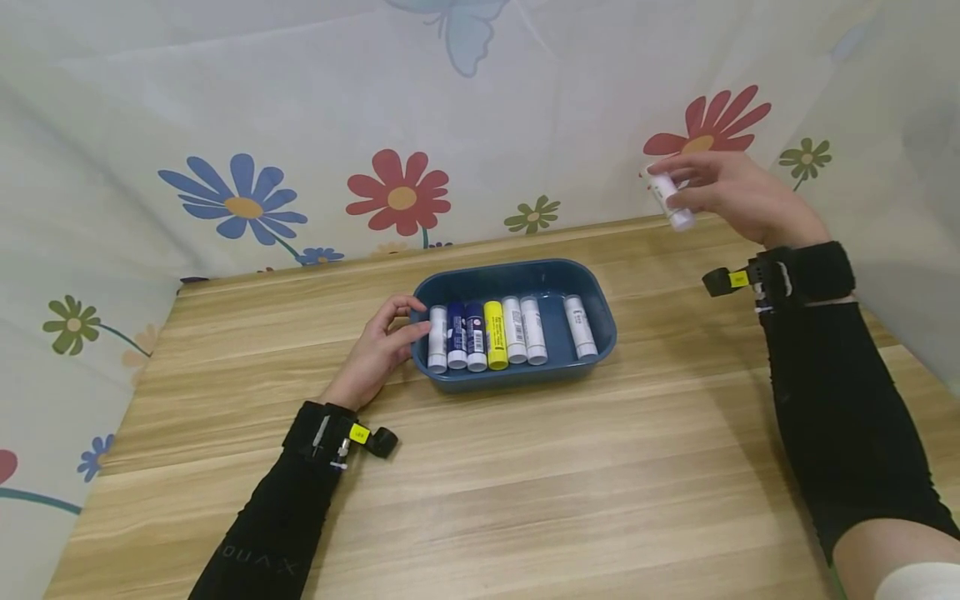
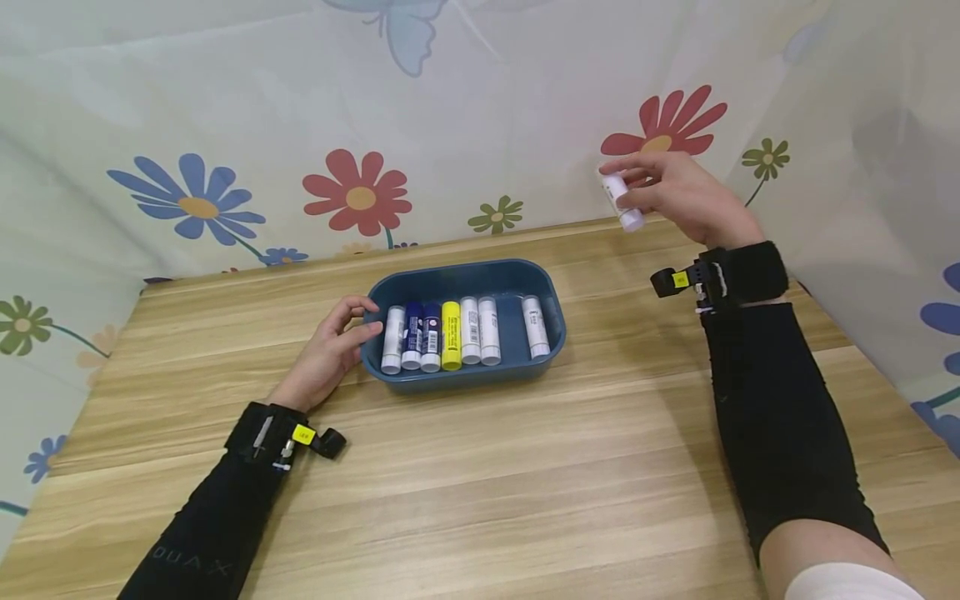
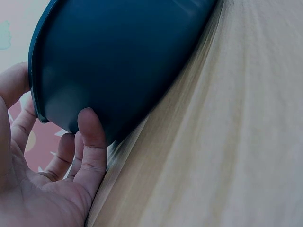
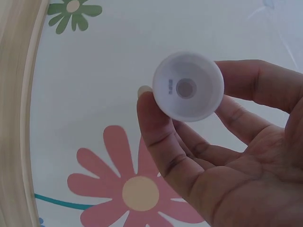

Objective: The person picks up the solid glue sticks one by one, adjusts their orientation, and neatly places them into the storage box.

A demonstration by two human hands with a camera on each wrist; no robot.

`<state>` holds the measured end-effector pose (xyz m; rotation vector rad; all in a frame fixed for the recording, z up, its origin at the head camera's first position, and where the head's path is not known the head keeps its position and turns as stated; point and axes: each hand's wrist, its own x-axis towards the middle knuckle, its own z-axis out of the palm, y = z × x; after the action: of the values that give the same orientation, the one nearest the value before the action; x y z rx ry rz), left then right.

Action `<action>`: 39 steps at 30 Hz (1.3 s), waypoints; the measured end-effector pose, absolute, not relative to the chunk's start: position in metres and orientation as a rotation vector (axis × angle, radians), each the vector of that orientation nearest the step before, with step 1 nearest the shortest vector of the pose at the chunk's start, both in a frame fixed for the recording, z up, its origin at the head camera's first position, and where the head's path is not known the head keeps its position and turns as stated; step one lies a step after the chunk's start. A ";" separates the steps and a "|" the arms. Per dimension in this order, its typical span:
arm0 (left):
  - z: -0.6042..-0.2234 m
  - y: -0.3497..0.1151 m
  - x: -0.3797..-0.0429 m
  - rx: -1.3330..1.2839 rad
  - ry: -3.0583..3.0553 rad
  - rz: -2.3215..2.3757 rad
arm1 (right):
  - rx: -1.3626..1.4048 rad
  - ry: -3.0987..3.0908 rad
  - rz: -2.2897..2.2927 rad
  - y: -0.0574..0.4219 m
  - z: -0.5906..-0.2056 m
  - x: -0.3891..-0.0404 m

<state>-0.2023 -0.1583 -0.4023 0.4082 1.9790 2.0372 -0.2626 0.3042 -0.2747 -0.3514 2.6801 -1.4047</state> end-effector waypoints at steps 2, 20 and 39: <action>-0.407 -0.160 -0.206 0.407 1.978 2.038 | -0.363 2.679 -1.402 0.301 -0.273 -0.261; -0.415 -0.161 -0.213 0.389 1.989 2.030 | -0.499 2.674 -1.341 0.278 -0.269 -0.255; -0.395 -0.157 -0.198 0.410 2.001 2.018 | -0.629 2.631 -1.289 0.256 -0.268 -0.247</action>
<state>-0.1976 -0.1574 -0.3947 0.4105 2.0012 2.0181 -0.2471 0.2558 -0.2683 -0.6289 2.6310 -1.2890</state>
